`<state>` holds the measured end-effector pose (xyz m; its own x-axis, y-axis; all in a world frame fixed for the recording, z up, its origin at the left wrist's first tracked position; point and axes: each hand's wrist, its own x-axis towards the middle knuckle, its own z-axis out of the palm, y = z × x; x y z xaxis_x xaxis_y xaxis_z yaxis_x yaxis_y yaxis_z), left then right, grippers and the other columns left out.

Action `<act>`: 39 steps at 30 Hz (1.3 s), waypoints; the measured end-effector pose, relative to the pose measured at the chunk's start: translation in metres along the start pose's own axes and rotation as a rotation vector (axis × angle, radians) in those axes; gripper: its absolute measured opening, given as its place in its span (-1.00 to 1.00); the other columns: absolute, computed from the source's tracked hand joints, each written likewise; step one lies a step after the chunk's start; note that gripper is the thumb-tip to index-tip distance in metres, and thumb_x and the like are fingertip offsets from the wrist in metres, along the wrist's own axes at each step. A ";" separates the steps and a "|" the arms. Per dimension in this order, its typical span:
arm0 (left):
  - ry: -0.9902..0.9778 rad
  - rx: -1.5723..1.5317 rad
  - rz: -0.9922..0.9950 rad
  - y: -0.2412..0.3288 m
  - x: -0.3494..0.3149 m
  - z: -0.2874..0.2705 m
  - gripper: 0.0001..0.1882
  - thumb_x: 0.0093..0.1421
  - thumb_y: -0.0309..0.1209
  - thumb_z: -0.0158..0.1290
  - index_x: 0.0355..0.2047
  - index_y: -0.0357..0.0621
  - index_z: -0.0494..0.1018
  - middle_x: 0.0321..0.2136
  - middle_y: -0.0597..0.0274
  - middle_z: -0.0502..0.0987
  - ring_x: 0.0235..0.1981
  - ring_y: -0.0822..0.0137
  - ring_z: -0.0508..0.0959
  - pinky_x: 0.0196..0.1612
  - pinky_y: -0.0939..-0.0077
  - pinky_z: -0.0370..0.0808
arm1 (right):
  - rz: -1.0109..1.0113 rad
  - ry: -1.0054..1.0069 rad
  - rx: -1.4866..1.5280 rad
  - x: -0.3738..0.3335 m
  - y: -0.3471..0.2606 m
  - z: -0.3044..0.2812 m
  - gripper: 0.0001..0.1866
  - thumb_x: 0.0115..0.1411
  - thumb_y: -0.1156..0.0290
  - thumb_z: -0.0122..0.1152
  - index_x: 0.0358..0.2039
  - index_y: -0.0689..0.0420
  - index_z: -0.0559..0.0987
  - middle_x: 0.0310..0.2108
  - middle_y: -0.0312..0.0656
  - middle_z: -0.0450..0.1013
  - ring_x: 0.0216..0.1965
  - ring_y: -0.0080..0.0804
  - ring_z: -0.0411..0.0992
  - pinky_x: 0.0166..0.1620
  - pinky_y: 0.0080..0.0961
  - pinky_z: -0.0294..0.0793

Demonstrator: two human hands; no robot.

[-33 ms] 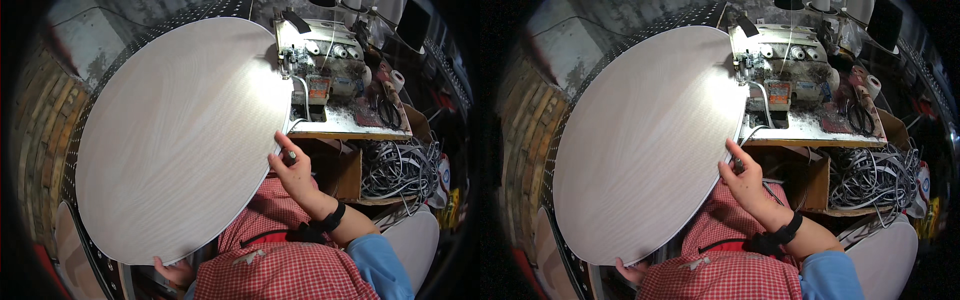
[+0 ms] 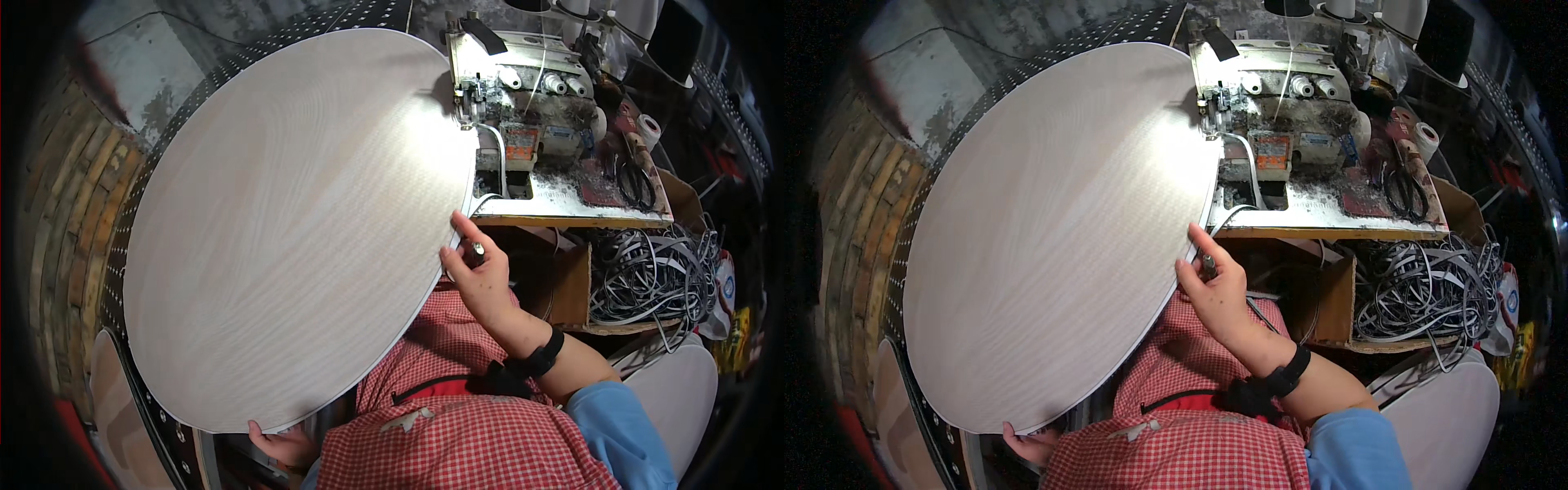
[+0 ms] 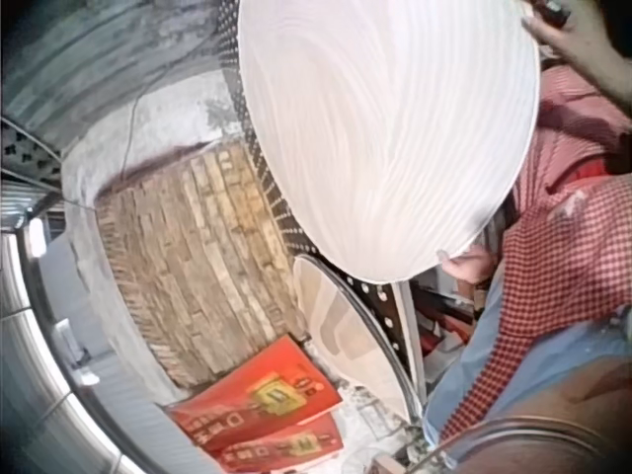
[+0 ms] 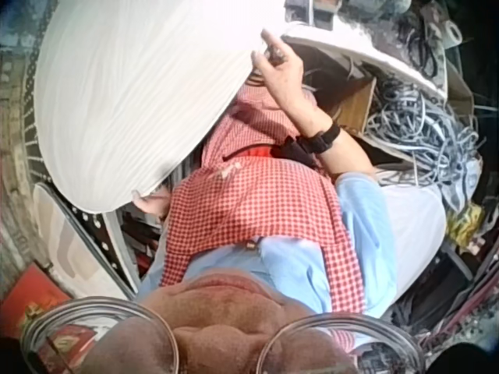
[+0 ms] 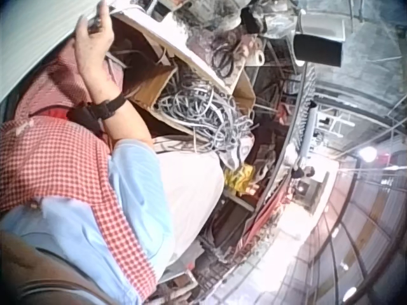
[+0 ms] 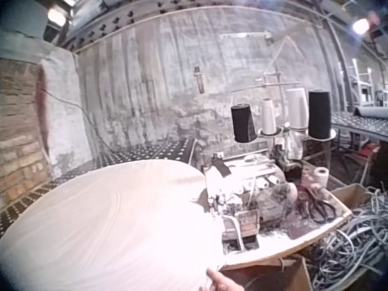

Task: Finishing the edges of large fabric panels using an industrial overlock sewing machine.

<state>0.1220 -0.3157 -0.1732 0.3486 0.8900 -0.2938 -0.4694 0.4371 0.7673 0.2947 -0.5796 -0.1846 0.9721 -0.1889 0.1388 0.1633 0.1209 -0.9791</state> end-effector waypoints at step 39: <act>-0.828 -0.060 -0.434 -0.011 0.038 -0.064 -0.36 0.13 -0.15 -0.26 0.09 -0.45 0.17 0.10 -0.14 0.24 0.09 -0.01 0.27 0.19 0.21 0.11 | 0.013 -0.036 -0.034 0.002 -0.005 -0.004 -0.49 0.08 0.57 0.15 0.09 0.20 0.35 -0.49 -0.44 0.27 -0.50 -0.77 0.24 -0.40 -0.79 0.33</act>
<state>0.0885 -0.2788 -0.2290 0.9591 0.2814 -0.0306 -0.1952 0.7359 0.6483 0.2946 -0.5848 -0.1802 0.9797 -0.1522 0.1309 0.1456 0.0897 -0.9853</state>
